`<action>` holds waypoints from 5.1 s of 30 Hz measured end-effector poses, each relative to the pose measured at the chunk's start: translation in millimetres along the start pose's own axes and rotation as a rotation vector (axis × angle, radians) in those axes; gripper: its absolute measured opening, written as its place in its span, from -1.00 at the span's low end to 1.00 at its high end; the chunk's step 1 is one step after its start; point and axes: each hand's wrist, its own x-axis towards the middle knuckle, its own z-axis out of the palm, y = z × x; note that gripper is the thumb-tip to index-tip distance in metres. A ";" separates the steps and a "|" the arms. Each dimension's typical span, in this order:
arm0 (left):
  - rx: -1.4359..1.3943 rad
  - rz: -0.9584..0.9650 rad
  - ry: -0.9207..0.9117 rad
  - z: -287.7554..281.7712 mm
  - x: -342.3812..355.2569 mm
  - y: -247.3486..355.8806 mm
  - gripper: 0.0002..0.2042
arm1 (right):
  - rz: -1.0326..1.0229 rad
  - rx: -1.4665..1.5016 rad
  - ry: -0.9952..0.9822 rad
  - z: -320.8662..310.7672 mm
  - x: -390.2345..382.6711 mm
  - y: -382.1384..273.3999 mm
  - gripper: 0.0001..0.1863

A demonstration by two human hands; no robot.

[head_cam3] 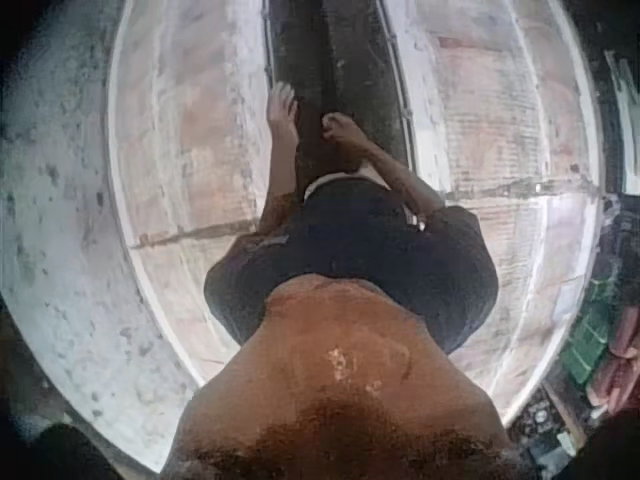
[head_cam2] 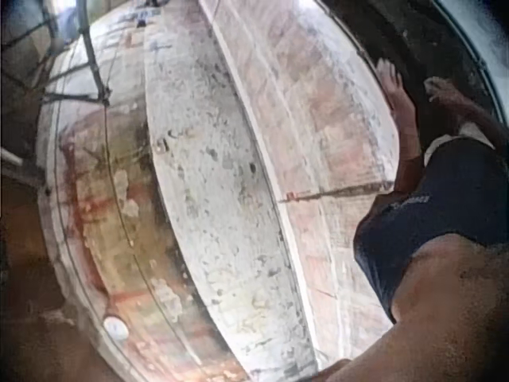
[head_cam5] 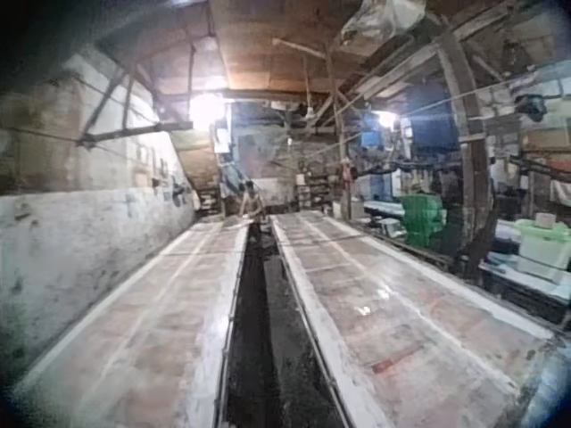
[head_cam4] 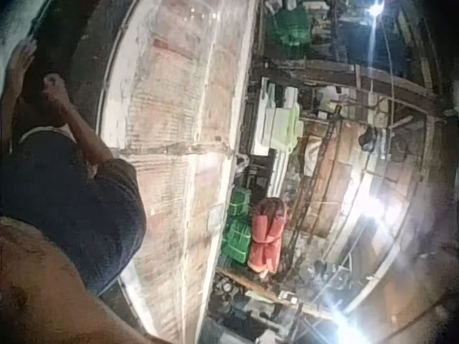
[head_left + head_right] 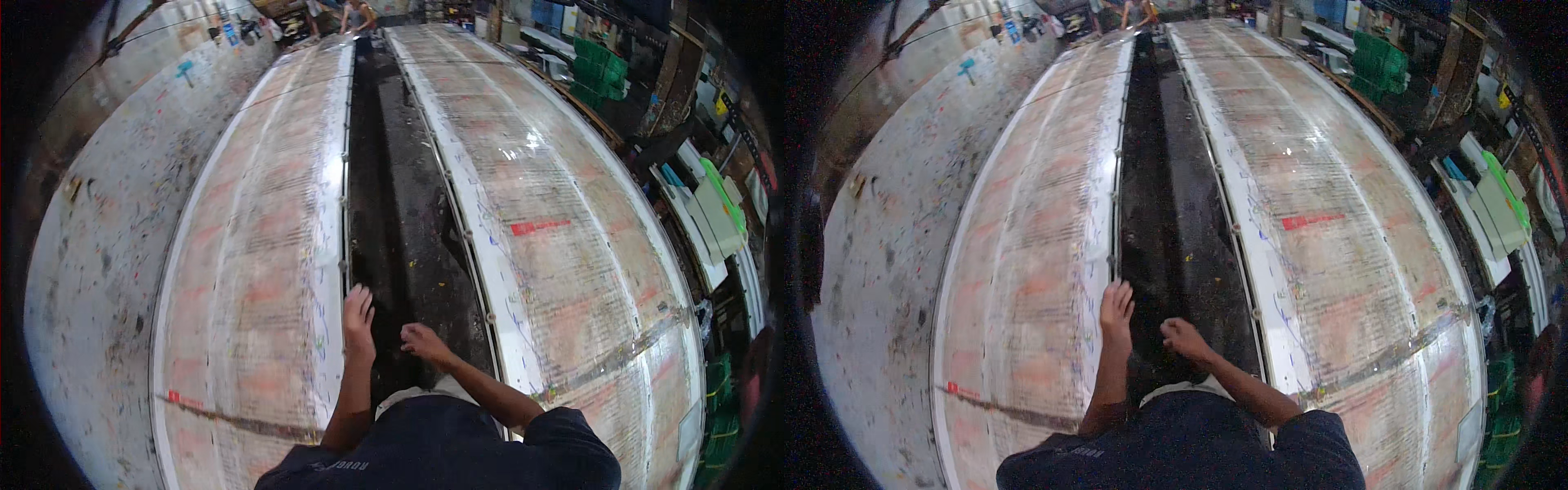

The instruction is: The person marks registration guides along a long printing table and then positions transparent film sheets onto the marked sections, smoothing them down by hand.

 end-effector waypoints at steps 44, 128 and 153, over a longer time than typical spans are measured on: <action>-0.767 -0.668 -0.787 514.3 1374.9 308.6 -0.31 | 0.056 1.100 0.382 -683.9 1275.9 -462.4 -0.42; 1.878 -0.067 0.333 1423.7 3479.5 395.5 -0.42 | 0.693 -1.009 1.499 -2399.0 2737.4 -769.5 -0.65; 1.919 0.092 0.161 1464.0 3508.8 356.9 -0.36 | 1.011 -1.064 1.158 -2432.0 2776.3 -787.0 -0.64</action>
